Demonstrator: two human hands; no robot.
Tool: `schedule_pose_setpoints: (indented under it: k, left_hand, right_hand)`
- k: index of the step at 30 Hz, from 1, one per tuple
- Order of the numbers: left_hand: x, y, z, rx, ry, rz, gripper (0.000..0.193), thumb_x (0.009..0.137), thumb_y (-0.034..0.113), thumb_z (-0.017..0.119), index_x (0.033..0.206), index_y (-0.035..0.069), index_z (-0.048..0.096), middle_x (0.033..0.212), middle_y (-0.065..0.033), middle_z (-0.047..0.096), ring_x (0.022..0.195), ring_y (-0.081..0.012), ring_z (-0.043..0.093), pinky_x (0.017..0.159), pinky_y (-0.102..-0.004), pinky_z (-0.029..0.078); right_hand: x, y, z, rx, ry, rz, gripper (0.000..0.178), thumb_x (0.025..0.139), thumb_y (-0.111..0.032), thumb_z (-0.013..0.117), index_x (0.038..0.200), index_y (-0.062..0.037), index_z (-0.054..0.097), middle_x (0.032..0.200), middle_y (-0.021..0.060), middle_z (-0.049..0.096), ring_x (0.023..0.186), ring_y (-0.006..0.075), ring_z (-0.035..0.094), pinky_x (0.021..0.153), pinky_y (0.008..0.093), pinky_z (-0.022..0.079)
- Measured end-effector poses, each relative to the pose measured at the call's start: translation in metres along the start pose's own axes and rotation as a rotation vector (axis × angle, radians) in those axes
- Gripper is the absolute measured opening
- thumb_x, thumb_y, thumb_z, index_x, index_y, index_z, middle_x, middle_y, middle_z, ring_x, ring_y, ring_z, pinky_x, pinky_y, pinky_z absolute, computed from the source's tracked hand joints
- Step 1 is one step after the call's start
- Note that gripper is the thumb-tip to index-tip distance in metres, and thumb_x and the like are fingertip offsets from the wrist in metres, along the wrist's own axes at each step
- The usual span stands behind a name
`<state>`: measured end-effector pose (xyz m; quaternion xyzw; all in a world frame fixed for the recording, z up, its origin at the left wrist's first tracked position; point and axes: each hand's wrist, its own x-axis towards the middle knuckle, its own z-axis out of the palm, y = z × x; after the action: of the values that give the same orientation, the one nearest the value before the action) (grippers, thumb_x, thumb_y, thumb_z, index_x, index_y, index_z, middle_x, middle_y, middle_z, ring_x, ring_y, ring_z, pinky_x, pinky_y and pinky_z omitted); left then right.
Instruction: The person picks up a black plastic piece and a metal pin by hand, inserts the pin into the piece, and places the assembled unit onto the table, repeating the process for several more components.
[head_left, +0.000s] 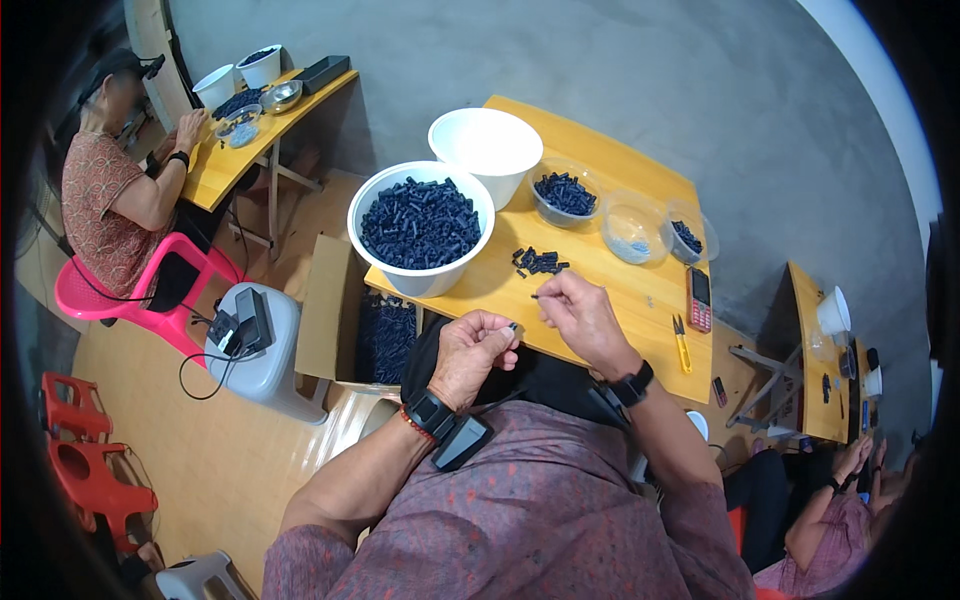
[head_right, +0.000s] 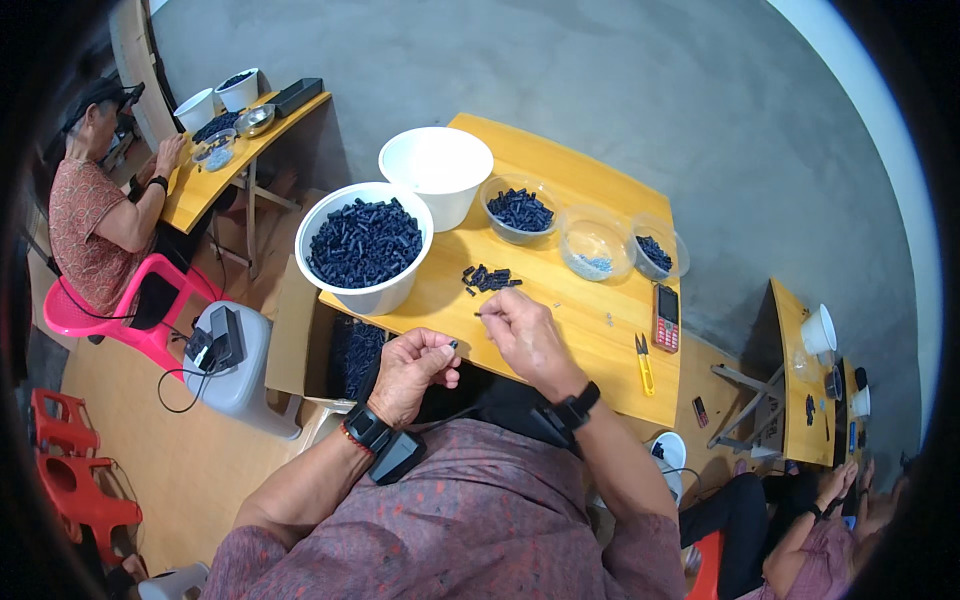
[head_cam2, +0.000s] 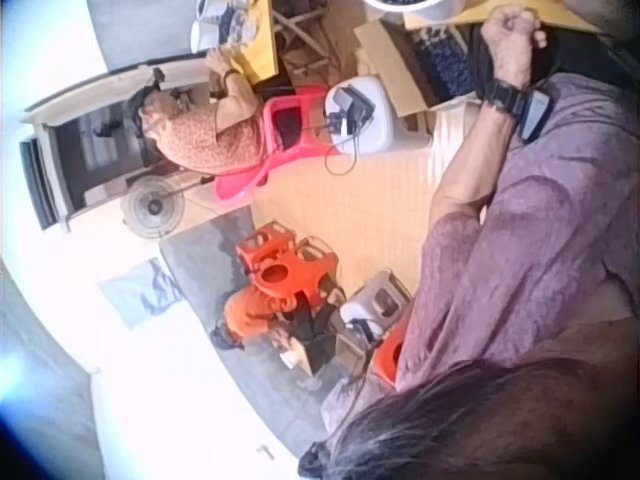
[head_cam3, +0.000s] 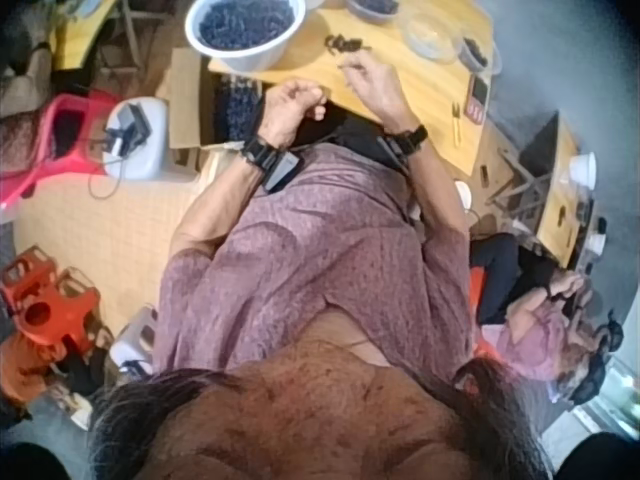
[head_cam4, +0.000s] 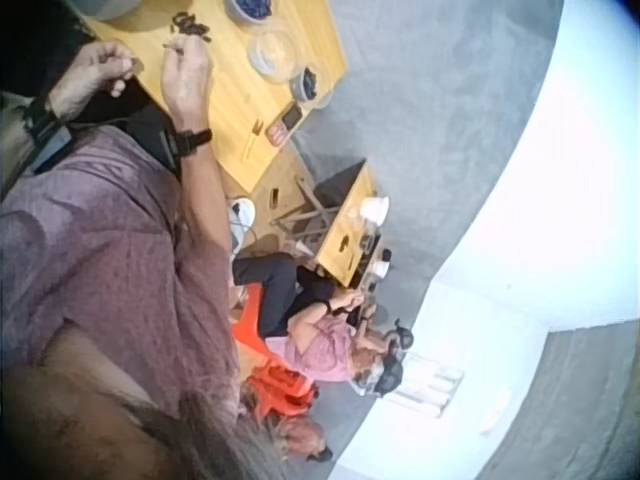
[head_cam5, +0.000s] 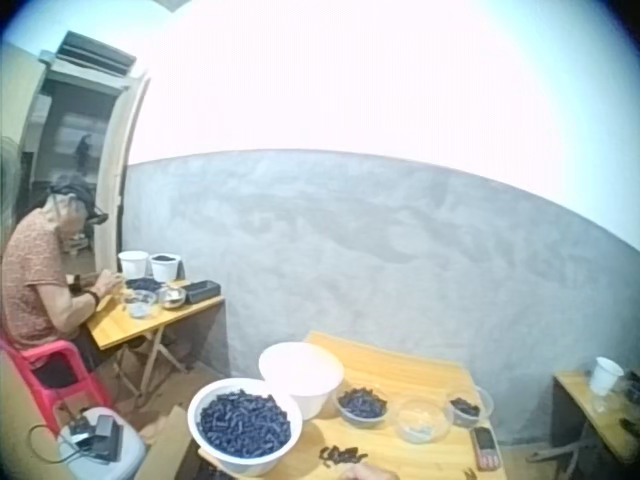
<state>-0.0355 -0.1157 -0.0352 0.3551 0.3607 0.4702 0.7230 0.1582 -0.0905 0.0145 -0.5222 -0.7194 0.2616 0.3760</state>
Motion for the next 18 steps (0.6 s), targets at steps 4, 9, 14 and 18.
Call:
schedule_pose_setpoints:
  k: [4,9,14,18]
  left_hand:
    - [-0.001,-0.002,0.002,0.018,-0.029,-0.004,0.011,0.095,0.008,0.064,0.101,-0.001,0.061,0.085,-0.0077,0.068,0.067,-0.0127,0.065,0.065,-0.026,0.057]
    - [-0.002,-0.005,0.002,0.0,-0.089,-0.004,0.01,0.095,0.006,0.064,0.102,-0.001,0.062,0.086,-0.0076,0.068,0.069,-0.0124,0.065,0.066,-0.0258,0.057]
    - [0.0,-0.008,0.002,0.011,-0.106,0.021,0.01,0.094,0.005,0.064,0.103,-0.001,0.062,0.087,-0.0077,0.068,0.069,-0.0125,0.065,0.066,-0.0253,0.057]
    - [-0.002,-0.005,0.002,-0.005,-0.098,0.009,0.011,0.095,0.006,0.064,0.103,0.0,0.062,0.088,-0.0083,0.069,0.068,-0.0125,0.065,0.065,-0.0252,0.056]
  right_hand:
    - [-0.024,-0.019,-0.004,0.314,-0.13,0.165,0.006,0.093,-0.001,0.06,0.095,0.0034,0.065,0.082,0.008,0.067,0.076,0.0123,0.068,0.069,0.0251,0.055]
    - [-0.03,-0.014,-0.003,0.427,-0.114,0.111,0.009,0.091,0.006,0.063,0.099,0.0055,0.067,0.092,0.007,0.066,0.081,0.0129,0.068,0.073,0.0241,0.056]
    - [-0.032,-0.009,0.006,0.44,-0.089,0.022,0.011,0.091,0.005,0.063,0.1,0.0043,0.069,0.089,0.0076,0.065,0.077,0.0113,0.067,0.069,0.0231,0.055]
    - [-0.032,-0.007,0.009,0.52,-0.041,0.076,0.01,0.092,0.003,0.063,0.1,0.0046,0.069,0.089,0.0072,0.067,0.077,0.0111,0.068,0.068,0.0229,0.055]
